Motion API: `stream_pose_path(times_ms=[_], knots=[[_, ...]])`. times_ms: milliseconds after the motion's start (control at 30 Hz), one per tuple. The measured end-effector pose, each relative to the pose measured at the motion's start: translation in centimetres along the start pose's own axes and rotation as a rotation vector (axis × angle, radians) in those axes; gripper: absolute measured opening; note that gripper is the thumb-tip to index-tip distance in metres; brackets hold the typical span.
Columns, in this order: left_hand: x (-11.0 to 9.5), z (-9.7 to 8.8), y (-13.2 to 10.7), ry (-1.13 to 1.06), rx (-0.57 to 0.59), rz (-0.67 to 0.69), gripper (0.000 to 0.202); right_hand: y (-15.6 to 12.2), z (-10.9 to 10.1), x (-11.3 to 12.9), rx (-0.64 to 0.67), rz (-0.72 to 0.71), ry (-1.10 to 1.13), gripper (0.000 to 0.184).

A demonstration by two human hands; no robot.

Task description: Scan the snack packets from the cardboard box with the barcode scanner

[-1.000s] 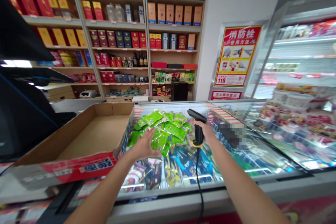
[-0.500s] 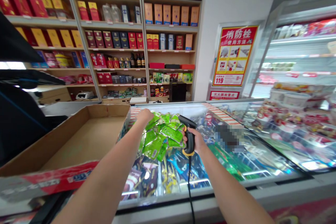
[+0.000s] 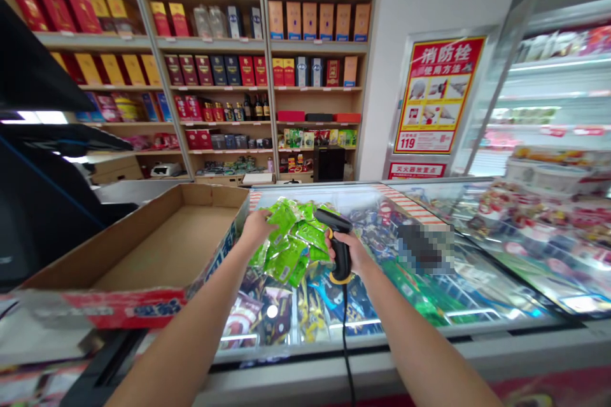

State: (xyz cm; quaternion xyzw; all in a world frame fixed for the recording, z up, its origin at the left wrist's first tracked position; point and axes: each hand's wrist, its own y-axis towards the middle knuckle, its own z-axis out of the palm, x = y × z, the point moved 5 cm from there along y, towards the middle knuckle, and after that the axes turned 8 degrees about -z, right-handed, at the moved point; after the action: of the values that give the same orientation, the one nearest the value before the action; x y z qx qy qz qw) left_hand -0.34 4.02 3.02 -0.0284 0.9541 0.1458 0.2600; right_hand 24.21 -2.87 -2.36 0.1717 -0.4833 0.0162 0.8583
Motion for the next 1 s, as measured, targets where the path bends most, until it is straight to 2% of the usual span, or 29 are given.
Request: stream_pose_path(times_ms=[67, 167, 267, 367, 500, 600, 733, 1000], knots=[[1.5, 0.7, -0.9, -0.293, -0.024, -0.036, 0.033, -0.2, 0.6, 0.5, 0.058, -0.025, -0.072, 0.025], [3.1, 2.3, -2.0, -0.711, -0.089, -0.049, 0.040, -0.6, 1.4, 0.8, 0.170, -0.025, -0.190, 0.028], [3.3, 3.5, -2.5, -0.889, -0.085, -0.021, 0.042, -1.0, 2.0, 0.4, 0.279, 0.024, -0.278, 0.030], [2.6, 3.1, -2.8, -0.898, -0.111, 0.008, 0.038, -1.4, 2.4, 0.1, 0.337, 0.045, -0.365, 0.032], [1.0, 1.8, -3.5, -0.770, -0.157, 0.080, 0.030, -2.0, 3.3, 0.1, 0.379, 0.046, -0.494, 0.029], [0.4, 1.5, -3.9, -0.716, -0.161, 0.097, 0.026, -2.3, 3.9, 0.3, 0.397, 0.040, -0.532, 0.028], [0.2, 1.6, -4.1, -0.722, -0.146, 0.090, 0.024, -2.4, 4.1, 0.0, 0.400, 0.057, -0.581, 0.025], [0.2, 1.4, -4.1, -0.707, -0.161, 0.092, 0.024, -2.3, 4.0, 0.3, 0.370, 0.041, -0.536, 0.026]])
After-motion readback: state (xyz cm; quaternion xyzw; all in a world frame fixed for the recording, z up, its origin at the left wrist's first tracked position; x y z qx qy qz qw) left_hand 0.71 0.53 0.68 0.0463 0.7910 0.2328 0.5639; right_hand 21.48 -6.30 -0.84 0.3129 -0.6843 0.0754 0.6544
